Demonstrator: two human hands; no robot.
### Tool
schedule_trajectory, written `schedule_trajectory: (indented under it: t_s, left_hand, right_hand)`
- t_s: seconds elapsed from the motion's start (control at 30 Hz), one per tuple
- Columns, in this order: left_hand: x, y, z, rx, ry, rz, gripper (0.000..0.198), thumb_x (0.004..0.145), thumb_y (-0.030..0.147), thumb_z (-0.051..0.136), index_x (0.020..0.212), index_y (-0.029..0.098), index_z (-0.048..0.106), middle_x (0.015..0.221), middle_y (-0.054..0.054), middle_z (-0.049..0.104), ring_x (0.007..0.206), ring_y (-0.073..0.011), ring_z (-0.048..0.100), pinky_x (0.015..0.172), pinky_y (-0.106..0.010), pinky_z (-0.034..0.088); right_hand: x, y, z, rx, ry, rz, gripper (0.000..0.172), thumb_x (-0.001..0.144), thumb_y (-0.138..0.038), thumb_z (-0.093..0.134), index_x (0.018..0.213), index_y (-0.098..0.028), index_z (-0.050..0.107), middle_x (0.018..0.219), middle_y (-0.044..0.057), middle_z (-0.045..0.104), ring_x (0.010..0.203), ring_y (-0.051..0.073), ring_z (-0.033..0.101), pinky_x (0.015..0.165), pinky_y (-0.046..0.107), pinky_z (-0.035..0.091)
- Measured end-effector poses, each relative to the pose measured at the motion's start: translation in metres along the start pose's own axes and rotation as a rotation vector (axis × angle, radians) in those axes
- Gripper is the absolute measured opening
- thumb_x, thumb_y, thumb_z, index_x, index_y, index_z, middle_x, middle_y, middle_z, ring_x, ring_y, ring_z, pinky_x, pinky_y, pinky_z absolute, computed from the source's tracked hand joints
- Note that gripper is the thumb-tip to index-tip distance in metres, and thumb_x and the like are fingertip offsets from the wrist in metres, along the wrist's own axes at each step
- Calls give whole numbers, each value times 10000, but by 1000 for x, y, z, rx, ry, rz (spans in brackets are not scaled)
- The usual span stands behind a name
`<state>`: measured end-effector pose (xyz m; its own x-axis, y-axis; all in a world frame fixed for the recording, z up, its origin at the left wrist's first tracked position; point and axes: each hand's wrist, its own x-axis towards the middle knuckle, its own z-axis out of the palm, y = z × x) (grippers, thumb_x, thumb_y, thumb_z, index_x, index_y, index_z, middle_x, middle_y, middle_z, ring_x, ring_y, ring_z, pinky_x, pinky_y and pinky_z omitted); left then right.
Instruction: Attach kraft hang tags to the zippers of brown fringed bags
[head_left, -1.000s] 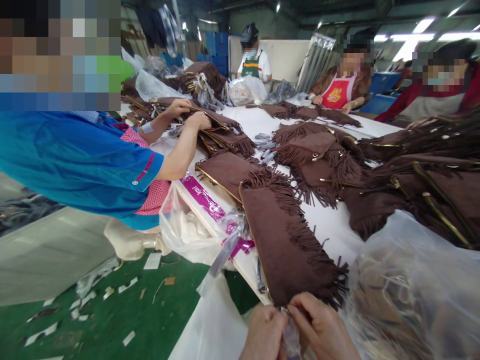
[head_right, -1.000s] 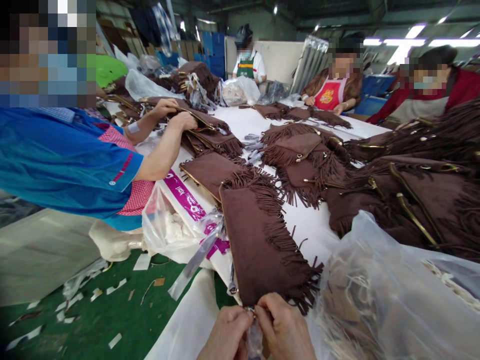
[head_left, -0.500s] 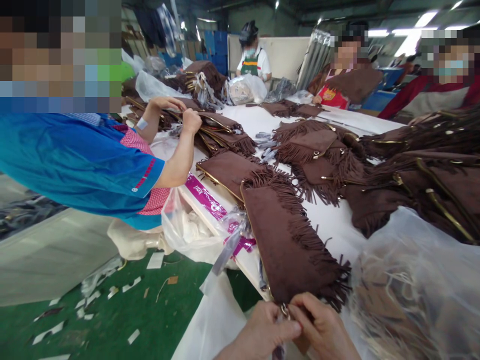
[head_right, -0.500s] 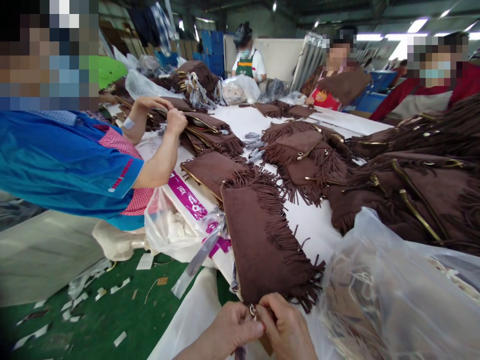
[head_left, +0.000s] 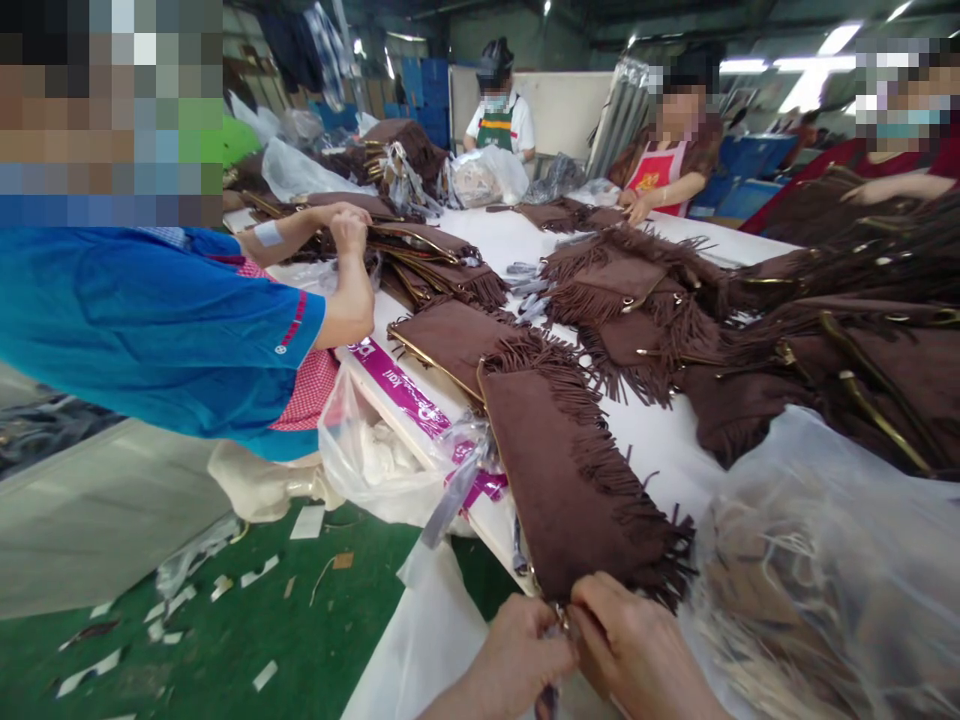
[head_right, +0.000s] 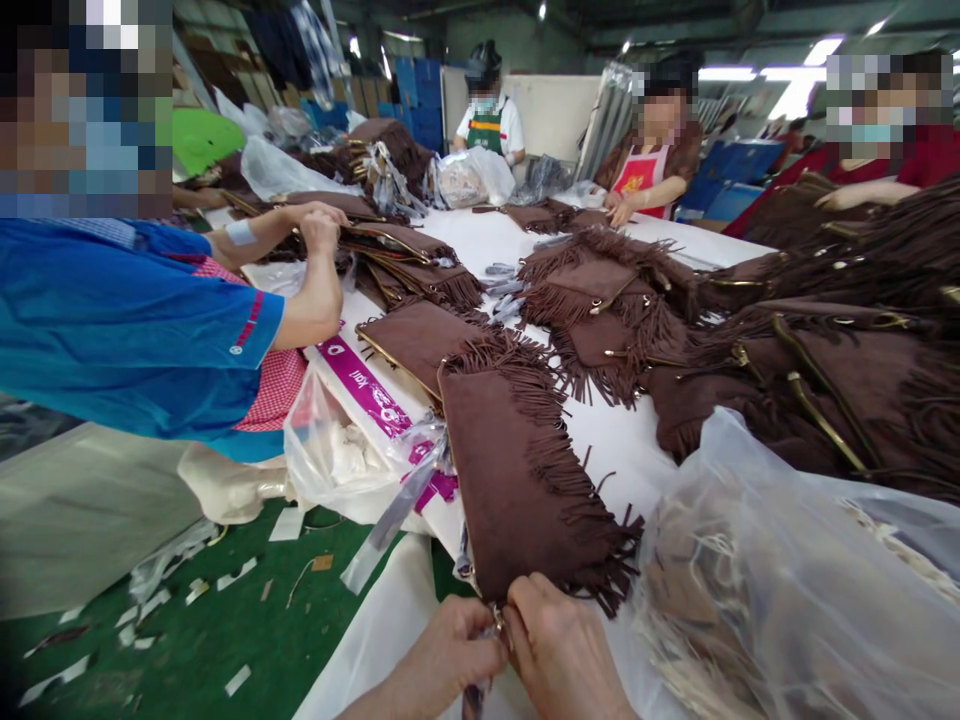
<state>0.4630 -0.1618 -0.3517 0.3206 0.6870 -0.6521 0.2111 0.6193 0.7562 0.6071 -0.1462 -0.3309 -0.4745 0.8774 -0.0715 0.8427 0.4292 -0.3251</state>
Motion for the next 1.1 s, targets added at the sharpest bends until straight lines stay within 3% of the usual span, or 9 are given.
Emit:
schedule_trajectory:
  t_s: [0.1,0.27,0.47,0.63,0.77,0.97,1.1]
  left_hand:
    - [-1,1,0,-36,8,40,123,596,226,502,501,149,508,427,54,420,445,-87,412,445,-192,304]
    - [-4,3,-1,-116,7,87,114,583,230,524,521,137,544,474,53,424,487,-77,379,462,-190,271]
    - [-12,15,-6,-152,-13,44,91,569,216,538,534,134,558,477,59,423,490,-74,370,461,-192,252]
    - [-12,17,-6,-124,11,-15,40,524,141,505,486,139,519,422,69,386,432,-58,321,421,-195,185]
    - [-13,16,-8,-196,-17,-15,46,514,163,507,473,143,499,406,67,384,392,-53,305,395,-197,159]
    - [-16,28,-23,-198,-59,-36,162,495,210,453,518,116,584,385,39,414,349,-63,309,362,-209,165]
    - [-15,40,-34,-52,-78,-61,138,490,198,461,501,123,576,404,20,455,366,-84,373,377,-215,192]
  right_hand:
    - [1,-2,-6,42,-76,-19,181,810,-117,384,708,-216,497,673,-14,562,598,120,566,516,235,307]
    - [-3,-6,-9,-11,-67,-70,163,777,-99,405,730,-210,515,696,16,561,618,149,554,537,251,318]
    - [-9,-6,-7,151,-40,-121,240,787,-77,363,966,-176,488,762,35,572,658,145,565,571,223,392]
    - [-6,-4,-7,179,-110,-88,178,765,-80,415,809,-207,532,768,17,555,641,131,545,530,211,377]
    - [-3,-3,-8,202,-58,-116,210,798,-84,393,770,-208,562,749,13,551,643,118,533,552,206,386]
    - [6,-5,-10,107,6,-239,217,865,-167,373,755,-196,558,734,21,545,644,118,517,570,224,380]
    - [17,-6,-13,13,43,-367,129,800,-99,444,739,-173,530,718,31,543,644,147,501,563,253,362]
